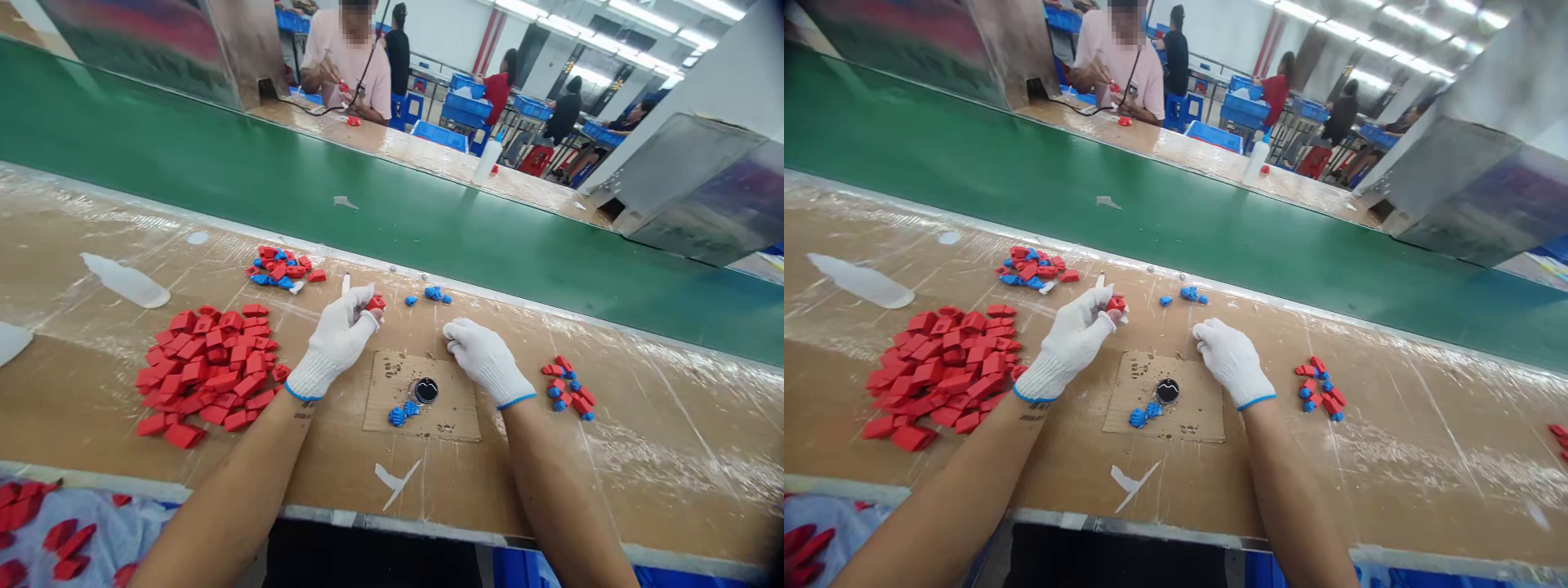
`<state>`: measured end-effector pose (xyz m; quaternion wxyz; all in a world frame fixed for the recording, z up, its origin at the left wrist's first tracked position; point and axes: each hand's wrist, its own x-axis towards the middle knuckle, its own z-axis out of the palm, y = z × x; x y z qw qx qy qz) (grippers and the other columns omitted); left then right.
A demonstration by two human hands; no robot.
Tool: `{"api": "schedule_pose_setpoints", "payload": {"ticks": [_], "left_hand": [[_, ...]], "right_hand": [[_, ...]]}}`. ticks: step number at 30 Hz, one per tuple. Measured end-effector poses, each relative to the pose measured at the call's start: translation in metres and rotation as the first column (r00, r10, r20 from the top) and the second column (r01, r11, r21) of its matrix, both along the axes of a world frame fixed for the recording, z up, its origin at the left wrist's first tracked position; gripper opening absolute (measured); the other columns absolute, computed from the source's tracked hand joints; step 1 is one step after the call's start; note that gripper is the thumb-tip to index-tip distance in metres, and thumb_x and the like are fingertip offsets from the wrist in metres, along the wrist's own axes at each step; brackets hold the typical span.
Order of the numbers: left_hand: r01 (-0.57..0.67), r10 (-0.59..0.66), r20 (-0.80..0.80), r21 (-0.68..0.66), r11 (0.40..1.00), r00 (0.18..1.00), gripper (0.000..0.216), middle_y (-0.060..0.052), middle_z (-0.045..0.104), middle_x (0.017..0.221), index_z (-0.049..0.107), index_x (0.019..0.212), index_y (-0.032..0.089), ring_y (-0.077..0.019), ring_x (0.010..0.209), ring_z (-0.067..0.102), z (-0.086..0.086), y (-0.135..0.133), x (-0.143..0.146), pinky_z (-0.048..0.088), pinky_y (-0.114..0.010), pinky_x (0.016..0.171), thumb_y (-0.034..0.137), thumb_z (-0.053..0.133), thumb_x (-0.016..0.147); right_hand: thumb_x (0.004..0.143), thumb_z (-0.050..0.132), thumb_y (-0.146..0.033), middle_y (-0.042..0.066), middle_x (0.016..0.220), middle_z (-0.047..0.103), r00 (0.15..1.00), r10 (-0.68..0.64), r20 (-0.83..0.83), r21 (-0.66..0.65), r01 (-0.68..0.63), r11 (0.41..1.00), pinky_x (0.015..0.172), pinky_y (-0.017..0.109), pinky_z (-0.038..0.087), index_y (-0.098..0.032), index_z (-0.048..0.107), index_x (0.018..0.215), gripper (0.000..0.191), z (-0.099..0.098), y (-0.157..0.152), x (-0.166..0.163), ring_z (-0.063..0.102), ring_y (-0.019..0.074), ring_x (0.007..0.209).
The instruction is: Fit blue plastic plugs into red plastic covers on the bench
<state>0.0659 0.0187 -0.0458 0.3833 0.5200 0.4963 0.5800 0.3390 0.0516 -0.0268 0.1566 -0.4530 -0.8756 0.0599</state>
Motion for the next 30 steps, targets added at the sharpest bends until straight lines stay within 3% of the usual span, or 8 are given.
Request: {"api": "schedule_pose_setpoints", "payload": {"ticks": [5, 9, 13, 17, 22, 30], "left_hand": [[0.022, -0.022, 0.024, -0.009, 1.000, 0.999, 0.029, -0.006, 0.073, 0.096, 0.067, 0.111, 0.016, -0.0167, 0.081, 0.065, 0.005, -0.002, 0.001, 0.062, -0.037, 0.080, 0.034, 0.065, 0.088], [0.057, -0.057, 0.003, -0.003, 0.998, 0.998, 0.027, -0.005, 0.073, 0.094, 0.069, 0.113, 0.015, -0.0159, 0.081, 0.066, 0.009, -0.005, 0.003, 0.062, -0.034, 0.081, 0.027, 0.064, 0.089], [0.089, -0.087, -0.059, 0.027, 0.996, 0.994, 0.019, -0.003, 0.072, 0.091, 0.069, 0.107, 0.016, -0.0149, 0.079, 0.065, 0.007, -0.005, 0.002, 0.059, -0.034, 0.079, 0.023, 0.061, 0.092], [0.088, -0.085, -0.053, 0.045, 0.995, 0.995, 0.020, -0.004, 0.073, 0.095, 0.069, 0.111, 0.015, -0.0150, 0.084, 0.066, 0.004, -0.004, 0.002, 0.057, -0.033, 0.082, 0.023, 0.060, 0.094], [0.119, -0.119, -0.001, 0.088, 0.989, 0.993, 0.017, -0.001, 0.070, 0.091, 0.069, 0.105, 0.016, -0.0143, 0.083, 0.064, 0.003, -0.003, 0.004, 0.057, -0.032, 0.081, 0.018, 0.057, 0.093], [0.104, -0.107, 0.023, 0.104, 0.989, 0.994, 0.017, -0.002, 0.072, 0.093, 0.071, 0.103, 0.017, -0.0169, 0.089, 0.068, 0.002, -0.001, 0.004, 0.060, -0.034, 0.087, 0.014, 0.059, 0.092]], "right_hand": [[0.097, 0.054, -0.017, 0.006, 0.097, 0.072, 0.975, 0.005, -0.220, -0.040, -0.014, 0.999, 0.079, 0.036, 0.056, -0.022, 0.066, 0.089, 0.015, 0.006, -0.030, 0.019, 0.070, 0.0217, 0.089], [0.095, 0.064, -0.013, 0.007, 0.103, 0.075, 0.925, 0.110, -0.363, -0.125, -0.165, 0.978, 0.076, 0.035, 0.060, -0.024, 0.071, 0.087, 0.015, 0.027, -0.069, 0.014, 0.074, 0.0227, 0.094], [0.100, 0.054, -0.007, 0.005, 0.096, 0.066, 0.928, 0.269, -0.258, -0.164, -0.316, 0.935, 0.068, 0.029, 0.053, -0.023, 0.059, 0.079, 0.027, 0.043, -0.077, -0.002, 0.064, 0.0161, 0.081], [0.101, 0.051, -0.006, 0.002, 0.091, 0.065, 0.934, 0.339, -0.109, -0.239, -0.356, 0.903, 0.070, 0.029, 0.050, -0.025, 0.055, 0.092, 0.020, 0.050, -0.067, -0.010, 0.061, 0.0158, 0.078], [0.096, 0.058, -0.015, 0.005, 0.095, 0.074, 0.941, 0.333, 0.053, -0.190, -0.318, 0.929, 0.065, 0.031, 0.051, -0.026, 0.053, 0.107, 0.016, 0.051, -0.061, -0.016, 0.071, 0.0212, 0.076], [0.089, 0.058, -0.016, 0.002, 0.085, 0.071, 0.940, 0.330, 0.085, -0.217, -0.306, 0.927, 0.060, 0.029, 0.047, -0.027, 0.049, 0.101, 0.019, 0.053, -0.060, -0.025, 0.066, 0.0200, 0.066]]}}
